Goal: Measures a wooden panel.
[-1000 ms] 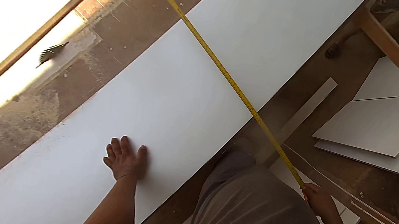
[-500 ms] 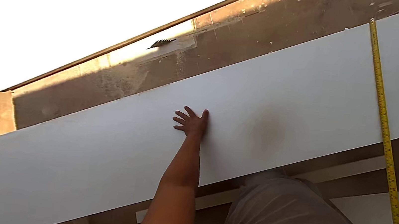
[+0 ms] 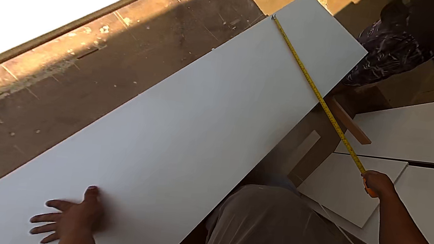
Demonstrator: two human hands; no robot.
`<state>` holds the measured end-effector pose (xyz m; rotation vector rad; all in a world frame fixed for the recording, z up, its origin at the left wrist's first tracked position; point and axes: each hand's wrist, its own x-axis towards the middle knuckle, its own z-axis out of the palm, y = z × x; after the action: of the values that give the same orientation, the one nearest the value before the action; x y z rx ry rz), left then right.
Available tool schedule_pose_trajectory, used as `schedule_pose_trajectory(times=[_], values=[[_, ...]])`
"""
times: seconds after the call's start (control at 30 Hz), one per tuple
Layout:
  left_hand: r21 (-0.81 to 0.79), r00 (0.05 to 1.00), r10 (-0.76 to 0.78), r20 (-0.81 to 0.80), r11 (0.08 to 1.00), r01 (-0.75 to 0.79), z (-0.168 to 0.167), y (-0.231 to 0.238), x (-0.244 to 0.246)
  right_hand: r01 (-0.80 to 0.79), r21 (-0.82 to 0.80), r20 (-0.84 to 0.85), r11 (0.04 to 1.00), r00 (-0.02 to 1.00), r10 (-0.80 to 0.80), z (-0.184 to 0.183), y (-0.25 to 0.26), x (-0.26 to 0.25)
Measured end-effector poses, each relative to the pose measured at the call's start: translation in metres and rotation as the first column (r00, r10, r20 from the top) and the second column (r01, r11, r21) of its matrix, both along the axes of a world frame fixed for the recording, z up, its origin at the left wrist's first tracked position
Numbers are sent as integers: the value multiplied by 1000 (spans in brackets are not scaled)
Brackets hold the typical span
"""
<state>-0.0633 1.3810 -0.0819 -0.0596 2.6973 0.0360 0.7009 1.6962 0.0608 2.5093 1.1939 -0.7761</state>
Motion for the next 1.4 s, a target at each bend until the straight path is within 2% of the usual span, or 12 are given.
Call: schedule_pose_trajectory(times=[0.13,0.23,0.37,0.47,0.7,1.1,1.4], values=[[30,990,-135,28,991,134,4,99,62,-45,-29,-14,999,999,44,-17,61,30],[54,972,-228,49,973,225,5,180,125,-96,-39,-7,995,995,95,-28,116,66],[88,927,-371,53,927,365,5,285,220,-142,-78,2,987,990,142,-19,171,112],[93,907,-421,31,904,416,-6,333,259,-153,-81,-19,985,988,152,-11,195,139],[25,920,-386,64,922,385,-7,349,260,-139,-71,-54,988,989,135,-22,226,168],[-37,933,-346,99,936,351,-2,357,263,-139,-88,-56,986,989,135,-33,241,186],[-28,936,-338,96,939,342,-2,356,264,-144,32,27,989,989,143,-25,261,196]])
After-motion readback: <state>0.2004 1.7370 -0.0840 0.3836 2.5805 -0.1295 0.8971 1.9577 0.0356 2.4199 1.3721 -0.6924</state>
